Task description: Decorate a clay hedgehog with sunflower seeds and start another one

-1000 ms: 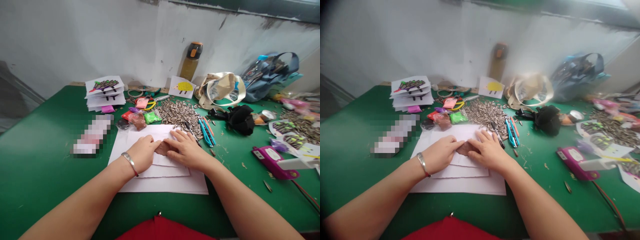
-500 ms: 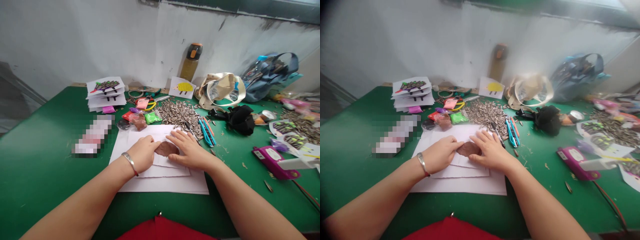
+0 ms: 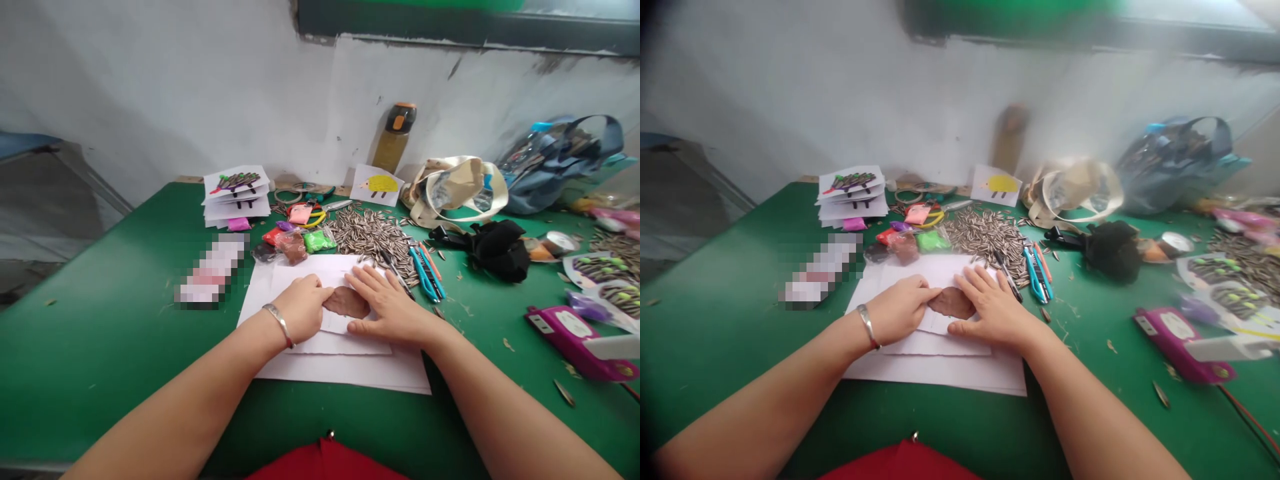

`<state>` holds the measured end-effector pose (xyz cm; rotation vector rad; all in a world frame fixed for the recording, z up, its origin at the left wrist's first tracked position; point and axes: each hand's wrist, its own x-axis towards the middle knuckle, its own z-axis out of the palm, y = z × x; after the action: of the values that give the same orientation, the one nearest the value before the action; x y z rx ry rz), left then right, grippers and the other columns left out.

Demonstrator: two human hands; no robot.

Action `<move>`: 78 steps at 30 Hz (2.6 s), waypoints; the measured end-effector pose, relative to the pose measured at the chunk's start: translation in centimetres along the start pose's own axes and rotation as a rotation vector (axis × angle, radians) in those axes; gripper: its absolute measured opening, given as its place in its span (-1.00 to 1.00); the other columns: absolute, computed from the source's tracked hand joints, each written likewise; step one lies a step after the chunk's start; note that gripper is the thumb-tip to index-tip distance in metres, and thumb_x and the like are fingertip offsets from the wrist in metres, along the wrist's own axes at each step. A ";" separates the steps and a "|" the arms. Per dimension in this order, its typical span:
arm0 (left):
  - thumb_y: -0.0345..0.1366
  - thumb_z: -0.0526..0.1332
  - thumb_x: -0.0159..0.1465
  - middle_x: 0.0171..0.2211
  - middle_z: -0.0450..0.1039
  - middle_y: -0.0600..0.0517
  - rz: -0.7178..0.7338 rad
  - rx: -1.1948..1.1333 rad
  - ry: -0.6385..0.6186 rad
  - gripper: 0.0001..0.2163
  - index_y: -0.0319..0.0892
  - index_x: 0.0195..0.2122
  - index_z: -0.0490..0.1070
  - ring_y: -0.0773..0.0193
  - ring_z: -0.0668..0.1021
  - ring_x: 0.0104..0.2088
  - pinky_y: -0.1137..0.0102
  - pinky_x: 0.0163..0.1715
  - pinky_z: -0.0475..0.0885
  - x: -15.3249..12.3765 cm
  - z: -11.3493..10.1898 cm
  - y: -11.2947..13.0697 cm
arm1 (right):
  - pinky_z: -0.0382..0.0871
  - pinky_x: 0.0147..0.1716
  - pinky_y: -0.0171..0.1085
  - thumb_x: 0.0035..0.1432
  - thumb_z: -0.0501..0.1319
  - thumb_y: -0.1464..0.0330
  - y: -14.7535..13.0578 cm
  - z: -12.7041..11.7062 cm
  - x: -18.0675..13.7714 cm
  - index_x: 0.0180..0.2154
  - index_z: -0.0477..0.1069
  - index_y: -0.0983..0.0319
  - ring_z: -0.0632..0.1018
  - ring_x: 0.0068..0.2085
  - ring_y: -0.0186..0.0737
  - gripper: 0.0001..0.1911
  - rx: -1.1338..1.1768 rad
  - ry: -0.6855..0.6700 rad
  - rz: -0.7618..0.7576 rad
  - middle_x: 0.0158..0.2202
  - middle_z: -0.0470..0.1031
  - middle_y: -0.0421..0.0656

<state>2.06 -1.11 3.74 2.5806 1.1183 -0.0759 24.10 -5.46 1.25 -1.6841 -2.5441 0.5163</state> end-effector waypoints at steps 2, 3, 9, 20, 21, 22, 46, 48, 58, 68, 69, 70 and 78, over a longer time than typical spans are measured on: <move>-0.54 0.04 0.20 -0.20 0.42 -0.11 -0.012 -0.006 -0.003 -0.57 -0.19 0.07 0.42 0.11 0.49 -0.17 0.29 -0.14 0.39 0.0 0.0 0.0 | -0.34 0.30 0.21 0.05 0.03 -0.26 0.1 -0.1 0.1 0.38 -0.16 0.15 -0.15 0.40 0.08 0.04 0.015 -0.018 0.002 0.42 -0.21 -0.08; -0.54 0.03 0.20 -0.19 0.42 -0.12 -0.017 -0.013 -0.006 -0.54 -0.21 0.12 0.37 0.10 0.49 -0.16 0.28 -0.12 0.39 0.1 -0.1 0.0 | -0.36 0.30 0.20 0.04 0.04 -0.26 0.2 -0.2 0.1 0.39 -0.17 0.15 -0.16 0.40 0.07 0.06 0.024 -0.026 0.001 0.42 -0.22 -0.08; -0.52 0.03 0.22 -0.18 0.39 -0.14 -0.020 -0.016 -0.026 -0.59 -0.20 0.06 0.44 0.10 0.48 -0.16 0.27 -0.10 0.38 0.2 0.0 0.2 | -0.32 0.32 0.14 0.07 0.06 -0.22 0.8 -1.2 -0.1 0.39 -0.17 0.17 -0.14 0.40 0.01 0.03 0.059 -0.024 0.017 0.42 -0.21 -0.07; -0.54 0.02 0.22 -0.17 0.35 -0.15 0.001 -0.007 -0.018 -0.50 -0.20 0.20 0.32 0.07 0.43 -0.19 0.21 -0.09 0.37 -0.1 0.3 0.2 | -0.20 0.28 0.27 0.14 0.06 -0.15 -0.1 -3.2 -1.9 0.26 0.21 0.07 0.01 0.37 0.17 -0.24 0.010 0.004 0.027 0.39 0.01 -0.06; -0.54 0.02 0.21 -0.17 0.34 -0.15 -0.002 -0.001 -0.022 -0.51 -0.20 0.18 0.34 0.07 0.43 -0.19 0.20 -0.09 0.37 -0.1 0.3 0.3 | -0.19 0.27 0.27 0.14 0.07 -0.15 -0.2 -3.1 -1.8 0.26 0.21 0.08 0.02 0.37 0.17 -0.24 0.009 -0.007 0.022 0.38 0.03 -0.05; -0.55 0.02 0.20 -0.17 0.34 -0.15 -0.005 0.002 -0.024 -0.51 -0.21 0.17 0.35 0.07 0.43 -0.20 0.20 -0.09 0.37 -0.1 0.3 0.3 | -0.18 0.27 0.27 0.13 0.08 -0.14 -0.3 -3.1 -1.7 0.26 0.22 0.09 0.03 0.36 0.17 -0.24 0.009 -0.019 0.015 0.37 0.05 -0.04; -0.56 0.01 0.20 -0.17 0.34 -0.14 -0.012 0.000 -0.012 -0.51 -0.22 0.16 0.34 0.09 0.42 -0.19 0.21 -0.11 0.37 0.0 0.5 0.3 | 0.00 0.23 0.20 0.15 0.14 -0.04 -0.1 -4.7 -2.8 0.27 0.17 -0.08 0.11 0.34 0.12 -0.33 0.047 -0.126 0.014 0.37 0.05 -0.06; -0.56 0.00 0.21 -0.17 0.34 -0.15 0.002 0.004 -0.001 -0.52 -0.23 0.15 0.34 0.08 0.42 -0.19 0.20 -0.10 0.37 0.0 0.6 0.3 | 0.01 0.22 0.23 0.14 0.16 -0.03 -0.3 -4.7 -2.9 0.26 0.20 -0.08 0.11 0.34 0.16 -0.34 0.023 -0.136 0.013 0.37 0.04 -0.05; -0.56 0.02 0.19 -0.17 0.33 -0.13 -0.005 0.012 -0.010 -0.51 -0.21 0.14 0.34 0.09 0.42 -0.19 0.22 -0.10 0.36 0.0 0.6 0.2 | 0.11 0.18 0.20 0.12 0.21 0.06 -0.7 -3.8 -2.4 0.23 0.27 0.01 0.22 0.28 0.22 -0.36 -0.046 -0.064 0.021 0.33 0.16 -0.02; -0.55 0.05 0.19 -0.19 0.34 -0.11 -0.036 0.036 -0.017 -0.50 -0.19 0.17 0.33 0.11 0.41 -0.21 0.27 -0.12 0.37 -0.3 0.3 0.7 | 0.13 0.17 0.19 0.16 0.14 -0.02 -0.2 -3.7 -2.5 0.28 0.18 -0.03 0.20 0.29 0.18 -0.33 0.012 -0.056 0.010 0.32 0.16 -0.04; -0.55 0.05 0.19 -0.19 0.34 -0.12 -0.037 0.038 -0.016 -0.50 -0.19 0.18 0.33 0.11 0.41 -0.21 0.27 -0.12 0.37 -0.3 0.3 0.7 | 0.14 0.17 0.19 0.16 0.14 -0.02 -0.2 -3.6 -2.4 0.27 0.19 -0.01 0.21 0.29 0.18 -0.33 0.001 -0.049 0.007 0.32 0.17 -0.03; -0.55 0.05 0.19 -0.19 0.34 -0.12 -0.034 0.040 -0.013 -0.49 -0.19 0.18 0.32 0.11 0.41 -0.21 0.27 -0.12 0.37 -0.3 0.4 0.7 | 0.15 0.16 0.19 0.16 0.14 -0.01 -0.3 -3.5 -2.4 0.26 0.22 0.01 0.21 0.28 0.18 -0.34 -0.013 -0.043 0.004 0.31 0.18 -0.02; -0.55 0.05 0.18 -0.18 0.35 -0.12 -0.023 0.039 -0.013 -0.49 -0.19 0.17 0.32 0.11 0.42 -0.20 0.26 -0.11 0.38 -0.3 0.4 0.6 | 0.19 0.16 0.16 0.14 0.16 0.02 -0.2 -3.4 -2.2 0.25 0.25 0.05 0.23 0.27 0.19 -0.33 -0.011 -0.022 0.006 0.32 0.16 -0.01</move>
<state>2.32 -1.81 3.60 2.5979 1.1534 -0.1208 25.61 -6.70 4.80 -1.6998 -2.5627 0.5254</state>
